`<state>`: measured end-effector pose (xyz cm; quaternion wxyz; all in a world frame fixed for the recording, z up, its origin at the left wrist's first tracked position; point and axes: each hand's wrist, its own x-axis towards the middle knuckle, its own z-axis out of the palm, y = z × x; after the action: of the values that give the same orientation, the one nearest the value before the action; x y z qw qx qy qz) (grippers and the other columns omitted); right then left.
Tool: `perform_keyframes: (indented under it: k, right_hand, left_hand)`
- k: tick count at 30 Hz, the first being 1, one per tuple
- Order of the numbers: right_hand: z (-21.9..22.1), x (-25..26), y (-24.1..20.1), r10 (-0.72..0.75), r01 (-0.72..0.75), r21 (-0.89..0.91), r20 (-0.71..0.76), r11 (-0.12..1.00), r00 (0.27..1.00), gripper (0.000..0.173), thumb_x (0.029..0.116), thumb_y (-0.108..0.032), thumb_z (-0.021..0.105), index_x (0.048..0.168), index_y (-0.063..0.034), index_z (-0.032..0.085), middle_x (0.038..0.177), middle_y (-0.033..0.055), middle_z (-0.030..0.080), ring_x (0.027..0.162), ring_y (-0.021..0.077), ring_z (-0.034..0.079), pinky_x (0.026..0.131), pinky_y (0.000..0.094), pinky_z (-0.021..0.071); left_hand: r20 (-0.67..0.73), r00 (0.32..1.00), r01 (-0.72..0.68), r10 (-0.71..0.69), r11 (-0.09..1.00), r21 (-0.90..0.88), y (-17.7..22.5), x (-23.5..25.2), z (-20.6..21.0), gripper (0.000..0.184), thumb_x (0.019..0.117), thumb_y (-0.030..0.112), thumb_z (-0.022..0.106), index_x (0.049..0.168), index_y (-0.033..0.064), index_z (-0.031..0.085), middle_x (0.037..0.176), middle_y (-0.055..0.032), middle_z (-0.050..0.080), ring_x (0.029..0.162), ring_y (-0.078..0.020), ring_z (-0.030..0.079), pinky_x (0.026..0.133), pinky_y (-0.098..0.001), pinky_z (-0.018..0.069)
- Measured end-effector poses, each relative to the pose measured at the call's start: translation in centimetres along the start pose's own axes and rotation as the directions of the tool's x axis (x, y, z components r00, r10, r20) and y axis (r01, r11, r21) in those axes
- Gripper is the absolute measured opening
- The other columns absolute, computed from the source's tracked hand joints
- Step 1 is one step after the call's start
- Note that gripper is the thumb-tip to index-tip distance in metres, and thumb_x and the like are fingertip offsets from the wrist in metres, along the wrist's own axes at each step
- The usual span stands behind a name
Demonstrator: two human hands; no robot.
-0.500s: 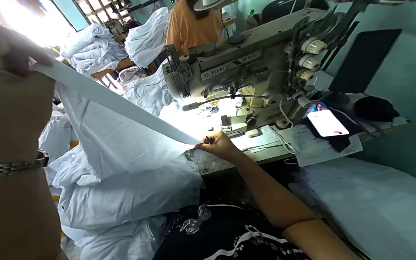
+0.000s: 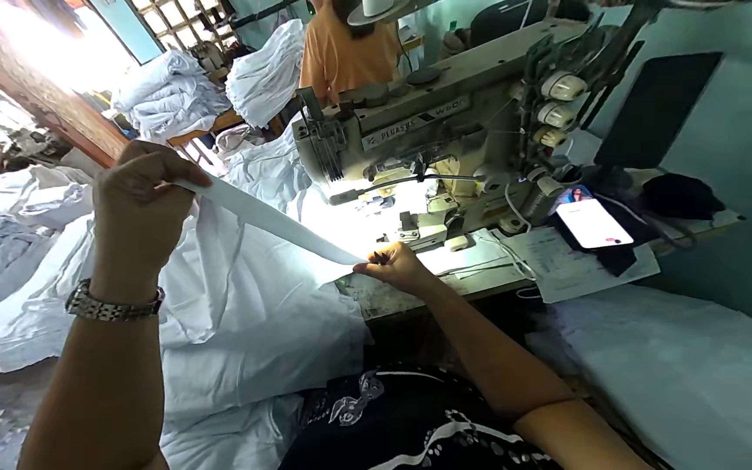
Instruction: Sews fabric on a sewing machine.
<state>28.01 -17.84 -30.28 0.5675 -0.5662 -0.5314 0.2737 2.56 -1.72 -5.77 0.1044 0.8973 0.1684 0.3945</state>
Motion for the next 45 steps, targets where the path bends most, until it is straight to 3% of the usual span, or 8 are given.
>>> perform_keyframes:
  k: [4,9,15,20,24,30,37,45]
  right_hand:
    - [0.0,0.0,0.3,-0.005,0.005,0.004,-0.008,1.000,1.000,0.038,0.0896,-0.029,0.077,0.062,-0.0120,0.057,0.055,-0.0097,0.046,0.050,-0.0031,0.041,0.050,0.0183,0.0349]
    - [0.2,-0.1,0.5,-0.009,0.009,-0.007,-0.001,1.000,1.000,0.040,0.0898,-0.031,0.076,0.062,-0.0120,0.056,0.060,-0.0085,0.048,0.054,-0.0023,0.043,0.052,0.0187,0.0356]
    - [0.2,-0.1,0.4,-0.008,0.008,-0.026,0.001,1.000,1.000,0.037,0.0886,-0.030,0.077,0.063,-0.0113,0.058,0.062,-0.0085,0.049,0.057,-0.0029,0.043,0.055,0.0182,0.0362]
    - [0.3,-0.2,0.5,-0.012,0.012,-0.030,-0.011,0.999,1.000,0.036,0.0887,-0.030,0.076,0.063,-0.0113,0.059,0.062,-0.0102,0.048,0.056,-0.0045,0.041,0.054,0.0170,0.0347]
    - [0.3,-0.2,0.6,-0.038,0.038,-0.012,-0.012,0.999,0.999,0.036,0.0902,-0.029,0.076,0.065,-0.0094,0.060,0.063,-0.0088,0.049,0.057,-0.0043,0.043,0.055,0.0163,0.0360]
    - [0.3,-0.1,0.9,-0.071,0.071,-0.001,-0.020,0.997,0.997,0.036,0.0912,-0.029,0.075,0.065,-0.0098,0.060,0.062,-0.0087,0.050,0.056,-0.0047,0.043,0.054,0.0155,0.0362]
    - [0.3,-0.1,0.9,-0.065,0.065,-0.015,-0.013,0.998,0.998,0.034,0.0898,-0.030,0.078,0.068,-0.0083,0.064,0.066,-0.0071,0.053,0.059,-0.0042,0.045,0.055,0.0156,0.0382]
    - [0.3,0.2,0.4,0.021,-0.019,-0.078,0.020,0.997,1.000,0.028,0.0890,-0.030,0.080,0.077,-0.0073,0.070,0.063,-0.0069,0.057,0.057,-0.0039,0.047,0.056,0.0175,0.0401]
  left_hand:
    - [-0.033,0.997,0.067,-0.064,0.993,0.092,0.0,-0.7,1.6,0.015,0.0866,0.007,0.064,0.101,0.0045,0.066,0.085,0.0019,0.058,0.067,0.0017,0.046,0.060,-0.0152,0.0373]
    - [0.091,0.995,0.052,-0.043,0.994,-0.100,-1.1,-1.8,3.1,0.009,0.0925,0.003,0.063,0.091,0.0084,0.070,0.108,0.0000,0.062,0.106,-0.0065,0.058,0.090,-0.0230,0.0497]
    - [0.041,0.997,0.054,-0.058,0.995,0.089,-0.9,-2.4,5.1,0.012,0.0901,0.003,0.063,0.101,0.0051,0.067,0.087,-0.0024,0.057,0.066,-0.0046,0.046,0.059,-0.0195,0.0366]
    - [0.164,0.983,0.109,-0.079,0.976,-0.186,-1.6,-3.3,6.2,0.013,0.0915,-0.003,0.062,0.089,0.0079,0.068,0.106,-0.0005,0.061,0.100,-0.0063,0.059,0.082,-0.0200,0.0512]
    - [0.185,0.981,0.102,-0.058,0.966,-0.238,-0.9,-3.5,6.7,0.013,0.0930,0.000,0.064,0.094,0.0086,0.074,0.098,0.0022,0.062,0.087,-0.0034,0.059,0.073,-0.0162,0.0497]
    - [0.157,0.987,-0.042,0.017,0.986,0.161,-1.5,-3.6,8.1,0.009,0.0944,0.008,0.067,0.101,0.0057,0.073,0.085,-0.0050,0.057,0.068,-0.0108,0.050,0.061,-0.0248,0.0418]
    - [0.192,0.981,0.039,-0.034,0.999,-0.022,-1.4,-4.9,9.4,0.009,0.0901,0.004,0.065,0.094,0.0074,0.072,0.082,-0.0001,0.056,0.067,-0.0044,0.049,0.058,-0.0187,0.0396]
    - [0.352,0.931,-0.202,0.098,0.940,0.274,-3.8,-5.2,11.1,0.019,0.0991,0.001,0.057,0.109,-0.0021,0.073,0.111,-0.0198,0.065,0.104,-0.0348,0.064,0.092,-0.0486,0.0545]
